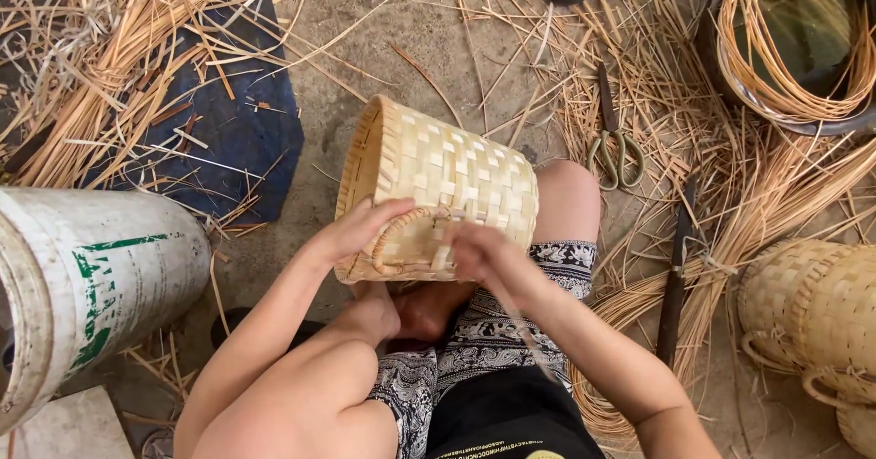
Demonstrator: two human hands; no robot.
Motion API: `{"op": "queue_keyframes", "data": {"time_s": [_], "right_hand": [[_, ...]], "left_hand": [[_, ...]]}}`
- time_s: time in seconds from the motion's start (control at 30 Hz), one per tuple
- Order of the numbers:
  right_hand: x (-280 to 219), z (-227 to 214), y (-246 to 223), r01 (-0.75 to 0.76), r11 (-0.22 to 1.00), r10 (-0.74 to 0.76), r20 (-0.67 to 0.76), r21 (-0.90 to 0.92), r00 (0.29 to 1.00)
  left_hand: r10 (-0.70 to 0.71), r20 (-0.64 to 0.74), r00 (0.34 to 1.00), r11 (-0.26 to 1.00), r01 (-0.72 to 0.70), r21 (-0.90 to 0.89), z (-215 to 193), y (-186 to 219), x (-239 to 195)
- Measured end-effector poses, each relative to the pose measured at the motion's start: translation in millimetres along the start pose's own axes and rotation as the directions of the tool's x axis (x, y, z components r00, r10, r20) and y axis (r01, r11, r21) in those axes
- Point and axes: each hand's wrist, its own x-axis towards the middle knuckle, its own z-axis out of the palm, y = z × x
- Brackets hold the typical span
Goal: Weaving a bamboo or rattan basket by hand using strips of material.
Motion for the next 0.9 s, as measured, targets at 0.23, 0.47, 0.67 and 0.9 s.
{"op": "queue_keyframes", "data": {"time_s": [0.23,0.47,0.67,0.9], "right_hand": [[-3,-20,37,-0.064,0.713,0.008,0.082,0.699,0.997],[-23,18,-9,-0.099,0.989,0.104,0.037,-0.113,0.994],[1,-7,-7,-0.048,0.972,0.065,-0.066,0.229,0.996],[-22,3,-5,-0.003,0.952,-0.011,0.044,0.307,0.999]], "left_hand": [[0.010,0.005,1.000,0.995,-0.010,-0.104,3,-4,-5],[0.042,-0.038,0.998,0.999,-0.042,-0.008,8,-12,-4],[0.035,-0.118,0.992,0.988,-0.016,0.155,7,-9,-1],[0.008,-0.106,0.994,1.000,-0.009,-0.016,9,-9,-6]]}}
